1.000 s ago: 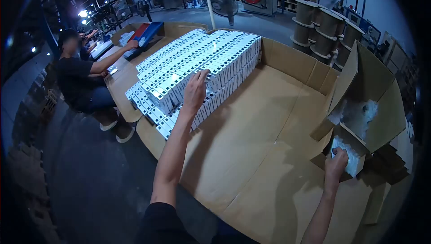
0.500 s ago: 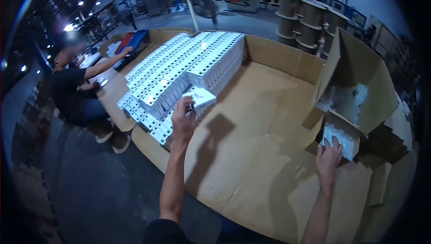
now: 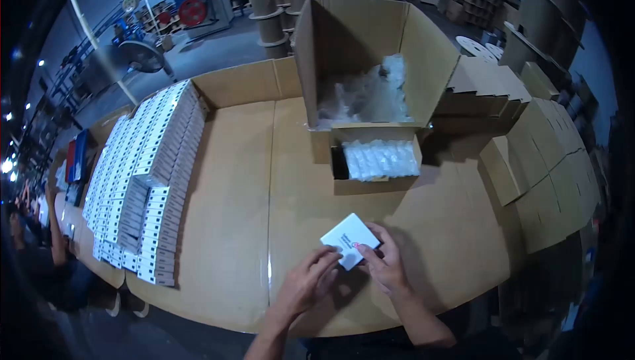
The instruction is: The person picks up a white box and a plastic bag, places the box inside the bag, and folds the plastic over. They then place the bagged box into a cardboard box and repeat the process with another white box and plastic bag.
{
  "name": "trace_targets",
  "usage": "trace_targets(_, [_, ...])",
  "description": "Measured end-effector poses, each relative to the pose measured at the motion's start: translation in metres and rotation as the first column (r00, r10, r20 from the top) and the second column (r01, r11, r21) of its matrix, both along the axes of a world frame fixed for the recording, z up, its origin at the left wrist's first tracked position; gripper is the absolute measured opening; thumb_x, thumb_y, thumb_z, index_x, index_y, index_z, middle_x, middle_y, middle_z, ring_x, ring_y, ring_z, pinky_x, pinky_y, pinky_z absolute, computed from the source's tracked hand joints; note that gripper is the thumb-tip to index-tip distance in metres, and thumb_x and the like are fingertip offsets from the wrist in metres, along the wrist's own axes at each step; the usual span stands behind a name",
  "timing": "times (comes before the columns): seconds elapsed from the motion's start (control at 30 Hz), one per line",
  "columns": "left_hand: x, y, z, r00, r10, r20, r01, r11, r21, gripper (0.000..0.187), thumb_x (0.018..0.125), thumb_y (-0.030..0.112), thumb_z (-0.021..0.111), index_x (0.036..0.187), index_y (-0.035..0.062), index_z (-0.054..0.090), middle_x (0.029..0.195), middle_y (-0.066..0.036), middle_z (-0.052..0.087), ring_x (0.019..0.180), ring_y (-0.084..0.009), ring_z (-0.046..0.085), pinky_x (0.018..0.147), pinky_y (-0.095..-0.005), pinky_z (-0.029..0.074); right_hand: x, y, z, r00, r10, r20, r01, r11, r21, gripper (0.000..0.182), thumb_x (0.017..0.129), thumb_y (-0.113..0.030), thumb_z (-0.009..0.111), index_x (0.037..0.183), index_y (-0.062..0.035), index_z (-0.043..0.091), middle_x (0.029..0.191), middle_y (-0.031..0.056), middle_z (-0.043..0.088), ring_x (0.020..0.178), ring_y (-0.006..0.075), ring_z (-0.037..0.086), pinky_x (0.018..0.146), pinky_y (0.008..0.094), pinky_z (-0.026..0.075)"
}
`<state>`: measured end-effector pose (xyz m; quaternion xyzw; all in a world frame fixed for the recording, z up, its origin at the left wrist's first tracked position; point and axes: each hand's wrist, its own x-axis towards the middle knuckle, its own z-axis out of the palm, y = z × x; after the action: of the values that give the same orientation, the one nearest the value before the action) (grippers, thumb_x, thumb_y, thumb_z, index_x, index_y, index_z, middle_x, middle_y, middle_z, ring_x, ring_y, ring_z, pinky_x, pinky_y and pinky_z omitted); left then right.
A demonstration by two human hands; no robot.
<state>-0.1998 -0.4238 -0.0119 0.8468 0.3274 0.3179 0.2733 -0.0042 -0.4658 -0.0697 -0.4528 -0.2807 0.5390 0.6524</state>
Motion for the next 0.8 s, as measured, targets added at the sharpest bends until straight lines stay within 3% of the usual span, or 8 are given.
trace_targets(0.03, [0.003,0.016,0.002,1.0,0.002,0.013,-0.001,0.998,-0.067,0.041,0.075,0.001,0.079,0.113,0.006,0.065,0.117,-0.013,0.065,0.106,-0.0318,0.066,0.09,-0.0386,0.056,0.016,-0.008,-0.007,0.999,-0.052,0.008,0.052,0.999,-0.009,0.044,0.095,-0.001,0.066,0.137,-0.0016,0.05,0.113,0.0046,0.062,0.1,0.0115,0.062,0.087,0.0252,0.053])
trace_targets(0.17, [0.051,0.123,0.055,0.988,0.084,0.128,-0.122,0.936,0.329,0.022,0.077,-0.001,0.077,0.096,0.0042,0.067,0.094,-0.011,0.071,0.088,-0.0293,0.07,0.078,-0.0361,0.056,0.051,-0.02,0.005,0.98,-0.2,0.002,0.2,0.978,-0.067,0.043,0.095,0.001,0.065,0.135,-0.0014,0.049,0.114,0.0071,0.061,0.096,0.0115,0.063,0.084,0.0263,0.056])
trace_targets(0.3, [0.137,0.257,0.072,0.979,0.123,0.16,-0.136,0.988,0.076,0.022,0.086,0.012,0.074,0.103,-0.0003,0.067,0.09,-0.016,0.071,0.09,-0.0305,0.072,0.078,-0.0384,0.057,0.068,-0.029,0.012,0.967,-0.244,0.073,0.245,0.969,-0.008,0.043,0.095,0.001,0.064,0.135,0.0014,0.048,0.119,0.0106,0.06,0.101,0.0145,0.064,0.081,0.0286,0.06])
trace_targets(0.37, [0.172,0.314,0.049,0.965,0.261,0.039,-0.26,0.914,0.31,0.033,0.085,0.022,0.076,0.106,-0.0012,0.068,0.091,-0.02,0.072,0.094,-0.0369,0.072,0.082,-0.0435,0.057,0.072,-0.03,0.021,0.955,-0.284,0.087,0.282,0.959,0.034,0.043,0.094,0.002,0.063,0.135,0.0033,0.048,0.121,0.0124,0.06,0.102,0.0159,0.064,0.08,0.0286,0.06])
trace_targets(0.47, [0.211,0.372,0.012,0.88,0.457,-0.133,-0.403,0.864,0.304,0.03,0.077,0.015,0.076,0.098,-0.0048,0.069,0.093,-0.024,0.072,0.095,-0.0429,0.07,0.087,-0.0487,0.055,0.083,-0.038,0.034,0.929,-0.322,0.184,0.312,0.947,0.079,0.048,0.094,0.003,0.062,0.139,0.0035,0.045,0.121,0.0127,0.061,0.103,0.0164,0.064,0.084,0.0293,0.059])
trace_targets(0.57, [0.212,0.403,0.005,0.831,0.39,-0.397,-0.287,0.912,0.294,0.026,0.077,0.013,0.073,0.097,-0.0021,0.071,0.098,-0.025,0.072,0.097,-0.0419,0.07,0.089,-0.0493,0.055,0.098,-0.053,0.04,0.852,-0.302,0.426,0.291,0.952,0.094,0.024,0.094,0.006,0.059,0.117,0.0026,0.066,0.112,0.012,0.062,0.1,0.0174,0.064,0.087,0.029,0.054])
trace_targets(0.63, [0.211,0.399,0.015,0.898,0.375,-0.229,-0.352,0.926,0.135,0.024,0.079,0.014,0.07,0.098,0.0013,0.073,0.1,-0.024,0.072,0.099,-0.0401,0.07,0.09,-0.048,0.055,0.102,-0.055,0.047,0.822,-0.316,0.474,0.323,0.944,0.07,0.021,0.095,0.008,0.056,0.096,0.0004,0.075,0.104,0.0115,0.061,0.095,0.0176,0.064,0.082,0.0291,0.053])
trace_targets(0.8, [0.199,0.369,0.044,0.886,0.461,0.045,-0.462,0.887,-0.004,0.03,0.086,0.02,0.063,0.11,0.0042,0.066,0.1,-0.022,0.072,0.099,-0.0385,0.069,0.085,-0.0475,0.054,0.122,-0.021,0.077,0.514,-0.395,0.761,0.287,0.916,0.282,0.023,0.087,0.009,0.057,0.099,0.0001,0.074,0.088,0.0158,0.063,0.084,0.0268,0.064,0.07,0.0336,0.049])
